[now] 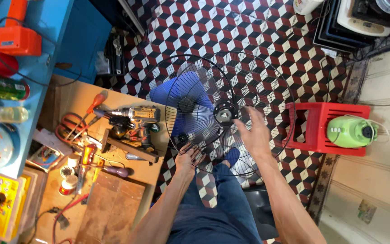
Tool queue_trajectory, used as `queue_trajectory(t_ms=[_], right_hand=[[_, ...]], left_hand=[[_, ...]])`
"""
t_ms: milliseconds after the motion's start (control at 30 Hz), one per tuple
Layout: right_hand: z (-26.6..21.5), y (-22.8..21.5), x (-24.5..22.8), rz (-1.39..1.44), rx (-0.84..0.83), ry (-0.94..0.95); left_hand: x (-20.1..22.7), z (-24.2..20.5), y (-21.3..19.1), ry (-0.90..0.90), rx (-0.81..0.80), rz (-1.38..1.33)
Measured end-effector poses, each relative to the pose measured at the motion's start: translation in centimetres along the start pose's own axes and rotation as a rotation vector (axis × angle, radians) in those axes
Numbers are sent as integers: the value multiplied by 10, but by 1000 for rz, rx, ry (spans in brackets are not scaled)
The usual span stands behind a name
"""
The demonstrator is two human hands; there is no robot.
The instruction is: The person assembles a standing fan by attaching the motor housing to the base, securing the fan blades, and fitting the front and rear protective grilles. The person then positions the fan upright and tests its operation.
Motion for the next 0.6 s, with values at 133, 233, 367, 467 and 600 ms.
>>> queue_trajectory(t_ms=[133, 233, 367, 467, 600], right_hand=[[-30, -71, 40, -100, 304, -15], [-39, -99, 116, 143, 252, 536], [-67, -55, 179, 1028, -102, 1110], [-72, -57, 211, 1015, -17, 1006], [-85, -64, 247, 1096, 69, 962]], left_hand=[[-11, -9, 6, 63, -21, -7], [-27, -10, 20, 93, -27, -31], [-56, -11, 51, 83, -28, -98], [-67, -6, 75, 88, -91, -75], [-74, 24, 47, 6, -8, -56]])
Point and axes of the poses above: each hand's wrist, its own z-axis towards the middle knuckle, its own y-axis out of the palm, x = y × z, the point moved 5 cm from there along z, towards the middle knuckle, and after that the axes turned 1 degree about y, right-handed, at the moved point
